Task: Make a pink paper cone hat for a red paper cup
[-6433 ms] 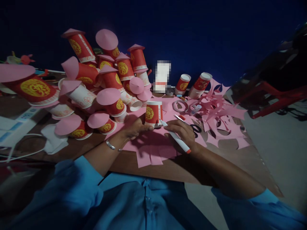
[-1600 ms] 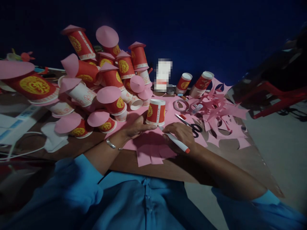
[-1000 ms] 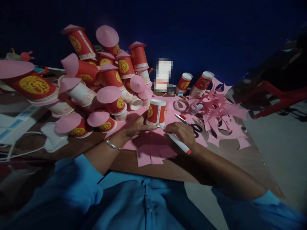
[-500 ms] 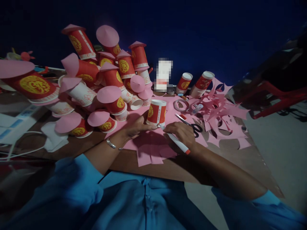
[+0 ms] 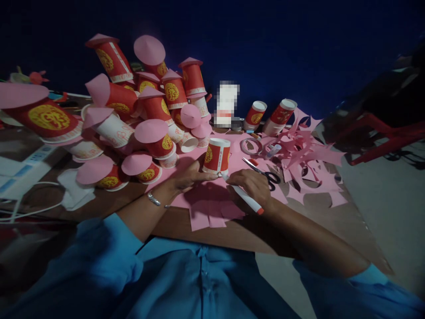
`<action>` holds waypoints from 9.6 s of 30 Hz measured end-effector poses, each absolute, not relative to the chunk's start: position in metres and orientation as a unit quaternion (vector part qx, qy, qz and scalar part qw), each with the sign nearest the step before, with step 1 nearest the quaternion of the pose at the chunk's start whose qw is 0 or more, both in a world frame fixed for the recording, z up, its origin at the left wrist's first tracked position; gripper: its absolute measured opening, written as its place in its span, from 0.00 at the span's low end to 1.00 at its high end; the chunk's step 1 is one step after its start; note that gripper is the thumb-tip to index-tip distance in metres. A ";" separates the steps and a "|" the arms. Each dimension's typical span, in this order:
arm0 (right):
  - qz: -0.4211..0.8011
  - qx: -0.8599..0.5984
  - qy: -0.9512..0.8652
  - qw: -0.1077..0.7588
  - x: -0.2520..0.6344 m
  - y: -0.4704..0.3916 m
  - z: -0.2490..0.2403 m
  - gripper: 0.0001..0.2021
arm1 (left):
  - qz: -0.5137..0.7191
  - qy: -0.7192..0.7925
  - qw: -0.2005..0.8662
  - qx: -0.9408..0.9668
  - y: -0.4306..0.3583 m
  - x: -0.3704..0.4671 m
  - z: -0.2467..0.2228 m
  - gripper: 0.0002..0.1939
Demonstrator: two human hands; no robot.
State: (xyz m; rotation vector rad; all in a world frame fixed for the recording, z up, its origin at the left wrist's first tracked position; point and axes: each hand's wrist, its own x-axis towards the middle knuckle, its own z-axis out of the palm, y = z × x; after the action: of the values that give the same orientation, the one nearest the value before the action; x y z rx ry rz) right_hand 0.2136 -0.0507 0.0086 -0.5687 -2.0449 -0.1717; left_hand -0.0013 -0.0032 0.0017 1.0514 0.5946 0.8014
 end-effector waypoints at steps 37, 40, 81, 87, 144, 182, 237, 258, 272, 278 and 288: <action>-0.086 -0.238 -0.846 0.469 0.216 -0.051 0.007 0.05 | 0.362 0.279 0.743 0.489 -0.004 -0.001 0.003 0.45; -0.083 -0.238 -0.847 0.468 0.216 -0.051 0.008 0.06 | 0.358 0.285 0.743 0.488 -0.004 -0.001 0.003 0.45; -0.081 -0.246 -0.842 0.474 0.214 -0.050 0.010 0.05 | 0.352 0.287 0.751 0.480 -0.003 -0.002 0.003 0.46; -0.087 -0.241 -0.840 0.479 0.213 -0.051 0.009 0.08 | 0.360 0.288 0.746 0.480 -0.004 -0.001 0.005 0.43; -0.107 -0.254 -0.827 0.490 0.212 -0.050 0.014 0.05 | 0.373 0.236 0.762 0.473 0.004 -0.005 -0.011 0.35; -0.097 -0.230 -0.845 0.472 0.209 -0.053 0.014 0.08 | 0.360 0.256 0.752 0.490 0.000 -0.003 -0.003 0.44; -0.100 -0.242 -0.845 0.467 0.209 -0.053 0.015 0.05 | 0.349 0.316 0.725 0.503 0.000 -0.002 -0.004 0.51; -0.071 -0.261 -0.806 0.527 0.214 -0.050 0.010 0.06 | 0.369 0.302 0.746 0.465 0.001 -0.005 -0.006 0.36; -0.078 -0.294 -0.803 0.512 0.217 -0.048 0.010 0.09 | 0.392 0.248 0.758 0.459 0.002 -0.001 -0.002 0.38; -0.068 -0.288 -0.814 0.499 0.217 -0.049 0.004 0.11 | 0.379 0.253 0.759 0.466 0.002 -0.001 -0.003 0.32; -0.060 -0.252 -0.823 0.505 0.216 -0.050 0.004 0.10 | 0.365 0.292 0.748 0.471 0.002 -0.005 -0.007 0.35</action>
State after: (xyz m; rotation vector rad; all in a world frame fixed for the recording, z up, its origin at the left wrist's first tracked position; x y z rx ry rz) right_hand 0.2162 -0.0503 0.0039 -0.6093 -1.9876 -0.1453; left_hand -0.0050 0.0021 -0.0072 1.0291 0.6376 0.7993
